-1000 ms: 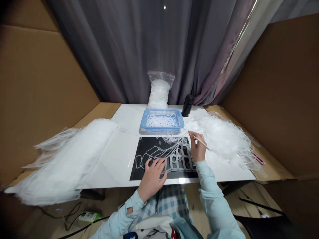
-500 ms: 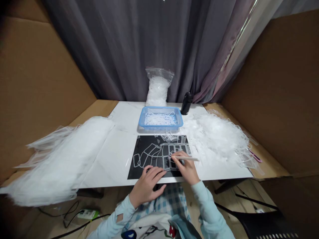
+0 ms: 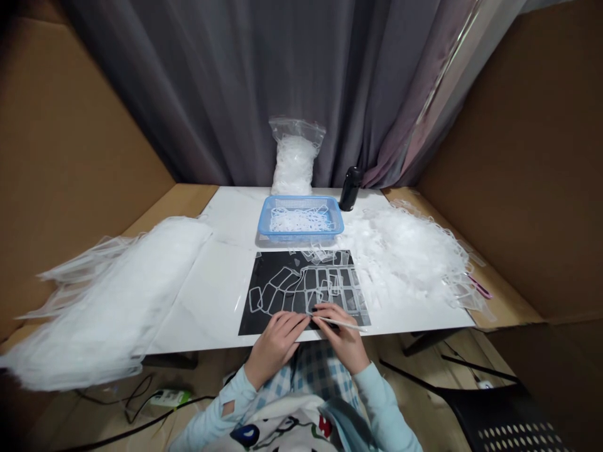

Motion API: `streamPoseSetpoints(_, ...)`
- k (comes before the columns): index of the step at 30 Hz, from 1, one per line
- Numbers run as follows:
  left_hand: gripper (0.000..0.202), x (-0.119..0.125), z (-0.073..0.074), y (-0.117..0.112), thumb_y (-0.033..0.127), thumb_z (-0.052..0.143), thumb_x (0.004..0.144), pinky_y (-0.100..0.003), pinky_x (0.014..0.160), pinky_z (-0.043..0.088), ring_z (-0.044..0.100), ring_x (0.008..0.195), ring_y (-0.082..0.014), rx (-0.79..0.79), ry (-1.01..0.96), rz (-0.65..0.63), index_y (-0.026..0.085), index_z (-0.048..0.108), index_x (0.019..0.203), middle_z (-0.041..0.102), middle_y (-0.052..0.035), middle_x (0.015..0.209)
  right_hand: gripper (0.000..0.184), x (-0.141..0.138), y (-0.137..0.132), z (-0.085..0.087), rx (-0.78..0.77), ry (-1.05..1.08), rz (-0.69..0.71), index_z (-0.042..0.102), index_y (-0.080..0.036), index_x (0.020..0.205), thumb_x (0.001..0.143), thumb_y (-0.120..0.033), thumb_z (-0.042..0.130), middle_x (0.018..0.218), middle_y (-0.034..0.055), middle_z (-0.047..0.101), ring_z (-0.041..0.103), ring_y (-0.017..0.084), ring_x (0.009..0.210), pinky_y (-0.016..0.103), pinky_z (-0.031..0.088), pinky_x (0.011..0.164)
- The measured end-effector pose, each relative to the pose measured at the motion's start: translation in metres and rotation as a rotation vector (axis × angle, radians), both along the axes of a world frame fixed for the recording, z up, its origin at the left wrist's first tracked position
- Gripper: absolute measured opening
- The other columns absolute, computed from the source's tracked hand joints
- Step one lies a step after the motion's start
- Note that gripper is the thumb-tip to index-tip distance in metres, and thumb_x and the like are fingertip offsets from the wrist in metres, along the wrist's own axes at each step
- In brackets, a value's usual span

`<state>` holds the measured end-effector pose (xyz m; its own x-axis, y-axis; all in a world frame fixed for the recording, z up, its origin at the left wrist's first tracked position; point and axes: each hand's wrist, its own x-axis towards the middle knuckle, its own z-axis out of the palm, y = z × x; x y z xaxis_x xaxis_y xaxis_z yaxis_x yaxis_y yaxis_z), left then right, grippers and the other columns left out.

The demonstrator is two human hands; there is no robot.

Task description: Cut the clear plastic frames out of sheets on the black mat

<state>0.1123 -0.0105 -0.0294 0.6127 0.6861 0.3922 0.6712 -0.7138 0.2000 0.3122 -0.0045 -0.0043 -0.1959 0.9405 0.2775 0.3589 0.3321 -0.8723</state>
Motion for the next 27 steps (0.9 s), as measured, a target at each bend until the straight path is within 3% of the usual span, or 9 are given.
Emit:
streamPoseSetpoints(10,0.042,0.0,-0.001,0.001,0.01,0.048,0.088,-0.041,0.098,0.04,0.054,0.109,-0.0209,0.017,-0.044,-0.012,0.014,0.051,0.129,0.063,-0.0082,0.118,0.014,-0.002,0.002,-0.003,0.098,-0.065,0.024,0.07,-0.024,0.097,0.095,-0.027,0.056,0.103,0.007,0.07,0.062,0.024,0.101,0.043,0.05,0.091)
streamPoseSetpoints(15,0.037,0.001,0.0,0.0,0.009,0.049,0.087,-0.044,0.104,0.034,0.055,0.108,-0.0201,0.004,-0.057,-0.002,0.016,0.054,0.123,0.064,-0.0063,0.113,0.023,-0.003,0.001,-0.009,0.2,-0.269,0.109,0.067,-0.026,0.109,0.098,-0.024,0.046,0.112,0.0071,0.069,0.058,0.026,0.102,0.045,0.05,0.086)
streamPoseSetpoints(21,0.032,0.002,0.0,0.0,0.01,0.043,0.09,-0.045,0.106,0.029,0.054,0.106,-0.0207,0.016,-0.073,-0.004,0.016,0.056,0.119,0.064,-0.0061,0.112,0.027,-0.006,0.0,-0.019,0.326,-0.491,0.065,0.065,-0.027,0.115,0.099,-0.027,0.045,0.117,0.006,0.068,0.056,0.03,0.101,0.047,0.045,0.083)
streamPoseSetpoints(24,0.037,0.003,0.0,0.0,0.009,0.043,0.089,-0.045,0.106,0.029,0.054,0.106,-0.0209,0.001,-0.071,-0.004,0.015,0.054,0.123,0.065,-0.0057,0.11,0.028,0.001,0.013,-0.019,0.361,-0.495,0.024,0.065,-0.028,0.117,0.099,-0.025,0.044,0.118,0.0041,0.067,0.055,0.029,0.101,0.047,0.044,0.085)
streamPoseSetpoints(27,0.04,0.003,0.001,0.0,0.008,0.043,0.088,-0.045,0.105,0.029,0.053,0.106,-0.0211,-0.011,-0.064,-0.007,0.014,0.051,0.127,0.065,-0.006,0.109,0.029,0.016,0.039,-0.006,0.415,-0.483,-0.067,0.065,-0.027,0.118,0.099,-0.023,0.043,0.116,0.0042,0.068,0.055,0.028,0.1,0.046,0.045,0.086)
